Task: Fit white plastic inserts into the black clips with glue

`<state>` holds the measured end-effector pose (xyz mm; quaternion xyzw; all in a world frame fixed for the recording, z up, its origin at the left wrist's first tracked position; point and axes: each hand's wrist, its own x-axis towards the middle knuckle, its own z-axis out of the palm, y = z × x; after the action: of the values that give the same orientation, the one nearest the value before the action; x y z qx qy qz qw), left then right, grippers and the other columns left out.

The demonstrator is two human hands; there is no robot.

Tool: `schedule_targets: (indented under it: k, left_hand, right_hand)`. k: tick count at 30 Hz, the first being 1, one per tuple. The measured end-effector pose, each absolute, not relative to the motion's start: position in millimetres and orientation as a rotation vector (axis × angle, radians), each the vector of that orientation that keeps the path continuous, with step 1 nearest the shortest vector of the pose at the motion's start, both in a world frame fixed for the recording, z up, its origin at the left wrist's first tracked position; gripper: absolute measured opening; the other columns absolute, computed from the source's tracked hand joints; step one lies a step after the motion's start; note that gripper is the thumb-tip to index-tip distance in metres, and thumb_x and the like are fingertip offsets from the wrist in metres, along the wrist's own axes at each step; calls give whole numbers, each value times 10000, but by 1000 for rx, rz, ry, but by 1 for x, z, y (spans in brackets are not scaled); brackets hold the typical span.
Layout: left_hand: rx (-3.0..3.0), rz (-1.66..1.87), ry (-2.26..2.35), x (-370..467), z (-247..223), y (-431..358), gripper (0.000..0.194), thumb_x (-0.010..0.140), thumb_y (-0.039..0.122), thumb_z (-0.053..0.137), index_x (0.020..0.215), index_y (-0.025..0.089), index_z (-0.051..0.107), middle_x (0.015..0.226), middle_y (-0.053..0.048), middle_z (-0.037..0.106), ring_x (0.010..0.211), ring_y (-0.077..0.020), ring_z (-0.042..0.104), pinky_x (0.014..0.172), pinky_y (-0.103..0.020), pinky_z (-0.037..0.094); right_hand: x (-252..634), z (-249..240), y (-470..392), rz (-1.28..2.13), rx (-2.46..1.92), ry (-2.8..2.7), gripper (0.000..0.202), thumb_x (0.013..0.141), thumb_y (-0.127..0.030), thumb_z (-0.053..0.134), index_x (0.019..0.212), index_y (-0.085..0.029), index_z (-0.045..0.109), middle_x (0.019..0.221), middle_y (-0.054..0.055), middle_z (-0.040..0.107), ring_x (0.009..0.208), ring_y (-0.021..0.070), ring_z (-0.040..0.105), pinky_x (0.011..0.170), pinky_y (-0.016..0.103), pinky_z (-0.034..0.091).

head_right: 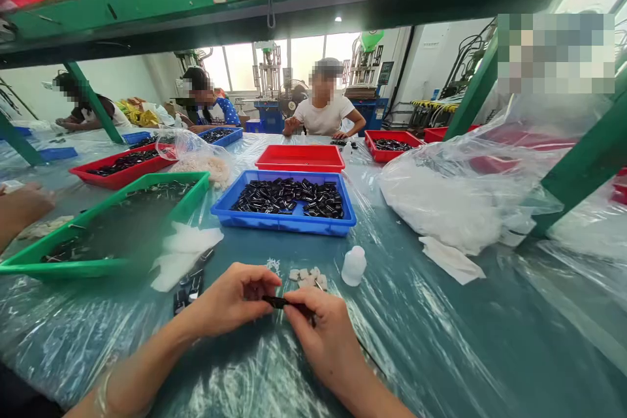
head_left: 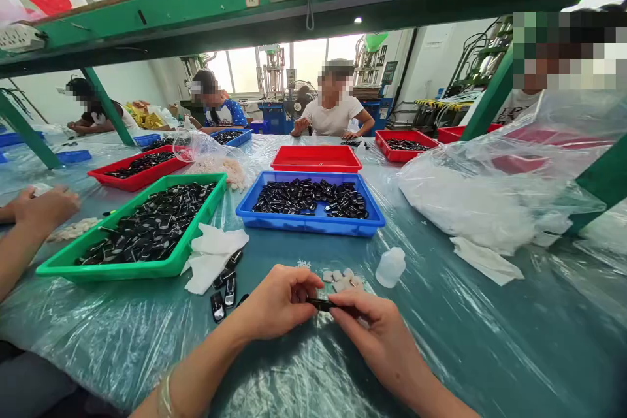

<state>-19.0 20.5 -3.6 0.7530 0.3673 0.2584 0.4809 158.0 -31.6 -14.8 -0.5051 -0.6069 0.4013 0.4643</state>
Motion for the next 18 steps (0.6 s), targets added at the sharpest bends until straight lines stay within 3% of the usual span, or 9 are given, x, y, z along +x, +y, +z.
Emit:
schedule_targets:
  k: [9, 12, 14, 18]
  left_hand:
    - [1224, 926, 806, -9, 1, 18, 351, 682, 278, 688, 969, 96, 598, 839, -84, 658, 493, -79, 547, 488, -221, 457]
    - [1145, 911, 728, -7, -1, 16, 353, 717, 353, 664, 955, 96, 622, 747, -66, 655, 539, -101, 576, 528, -225, 471]
    - [1164, 888, 723, -7, -3, 15, 363, 700, 372, 680, 937, 98, 646, 660, -37, 623, 529, -99, 552, 508, -210, 452]
    - [1347, 795, 738, -5, -3, 13, 282, 692, 375, 685, 748, 99, 691, 698, -31, 587, 505, -62, 450, 424, -171, 337]
  right_hand:
    - [149, -12, -34, 1546, -1133, -829, 171, 561, -231, 785, 668, -155, 675, 590, 5, 675, 566, 103, 589, 577, 204, 438]
    - [147, -12, -35, 1614, -1045, -682, 218, 519, -221, 826, 661, -148, 679, 624, 10, 687, 589, 101, 610, 589, 193, 448]
    - [146, -13, -35, 1617, -1011, -618, 238, 505, -216, 840, 673, -149, 684, 640, 11, 692, 596, 98, 615, 598, 194, 459]
    - [145, -16, -35, 1601, -984, -620, 254, 508, -216, 846, 703, -148, 699, 657, 13, 694, 609, 99, 621, 615, 196, 470]
